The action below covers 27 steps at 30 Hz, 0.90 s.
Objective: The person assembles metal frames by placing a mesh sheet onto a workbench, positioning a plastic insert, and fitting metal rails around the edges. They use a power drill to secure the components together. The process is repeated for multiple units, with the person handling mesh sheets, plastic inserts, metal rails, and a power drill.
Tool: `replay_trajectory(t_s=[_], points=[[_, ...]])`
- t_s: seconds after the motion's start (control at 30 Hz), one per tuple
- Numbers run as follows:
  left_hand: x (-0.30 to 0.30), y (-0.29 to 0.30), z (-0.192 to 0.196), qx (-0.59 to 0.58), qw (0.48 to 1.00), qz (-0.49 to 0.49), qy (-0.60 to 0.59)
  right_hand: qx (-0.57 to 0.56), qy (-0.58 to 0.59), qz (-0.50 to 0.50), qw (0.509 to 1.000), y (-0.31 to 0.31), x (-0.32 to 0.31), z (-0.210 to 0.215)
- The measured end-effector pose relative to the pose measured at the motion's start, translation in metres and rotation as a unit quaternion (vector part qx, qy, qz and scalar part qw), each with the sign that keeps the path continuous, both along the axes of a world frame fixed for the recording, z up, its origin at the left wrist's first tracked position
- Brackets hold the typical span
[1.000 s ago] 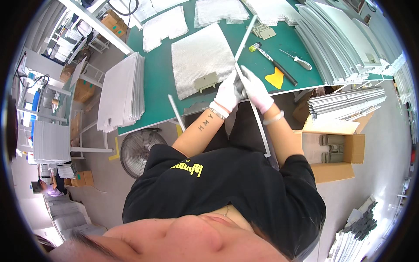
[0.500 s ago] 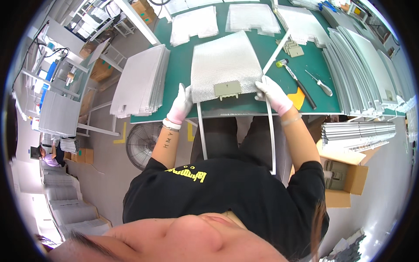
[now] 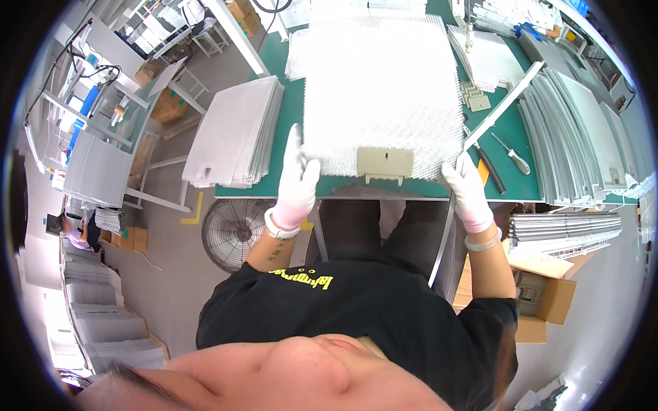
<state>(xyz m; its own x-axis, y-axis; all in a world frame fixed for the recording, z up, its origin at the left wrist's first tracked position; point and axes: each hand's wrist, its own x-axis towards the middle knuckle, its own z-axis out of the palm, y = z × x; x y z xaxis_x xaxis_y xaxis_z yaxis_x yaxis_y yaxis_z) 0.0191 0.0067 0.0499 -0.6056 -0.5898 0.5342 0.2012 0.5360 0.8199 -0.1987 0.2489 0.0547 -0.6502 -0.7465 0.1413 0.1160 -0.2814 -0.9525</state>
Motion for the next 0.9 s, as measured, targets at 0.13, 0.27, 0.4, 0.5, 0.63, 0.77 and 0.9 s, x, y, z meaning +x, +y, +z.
replay_trajectory(t_s=[0.13, 0.27, 0.4, 0.5, 0.63, 0.77, 0.9], points=[[0.048, 0.006, 0.023, 0.167, 0.976, -0.098, 0.102, 0.009, 0.067, -0.001, 0.998, 0.002, 0.023, 0.013], [0.075, 0.024, 0.036, 0.297, 0.939, -0.05, 0.165, -0.078, 0.114, 0.029, 0.99, -0.02, 0.061, 0.057], [0.07, -0.005, 0.059, 0.144, 0.976, 0.074, 0.145, -0.063, 0.229, -0.032, 0.971, -0.051, 0.04, 0.089], [0.037, -0.024, 0.092, 0.062, 0.978, 0.052, 0.19, -0.096, 0.26, -0.154, 0.948, -0.077, 0.02, 0.097], [0.0, -0.057, 0.114, 0.068, 0.978, -0.052, 0.193, -0.136, 0.232, -0.206, 0.941, -0.091, 0.003, 0.121], [-0.047, -0.051, 0.113, 0.07, 0.975, 0.022, 0.208, -0.134, 0.27, -0.277, 0.912, -0.084, -0.025, 0.089], [-0.062, -0.047, 0.093, 0.027, 0.973, 0.028, 0.226, -0.116, 0.251, -0.33, 0.903, -0.086, -0.027, 0.082]])
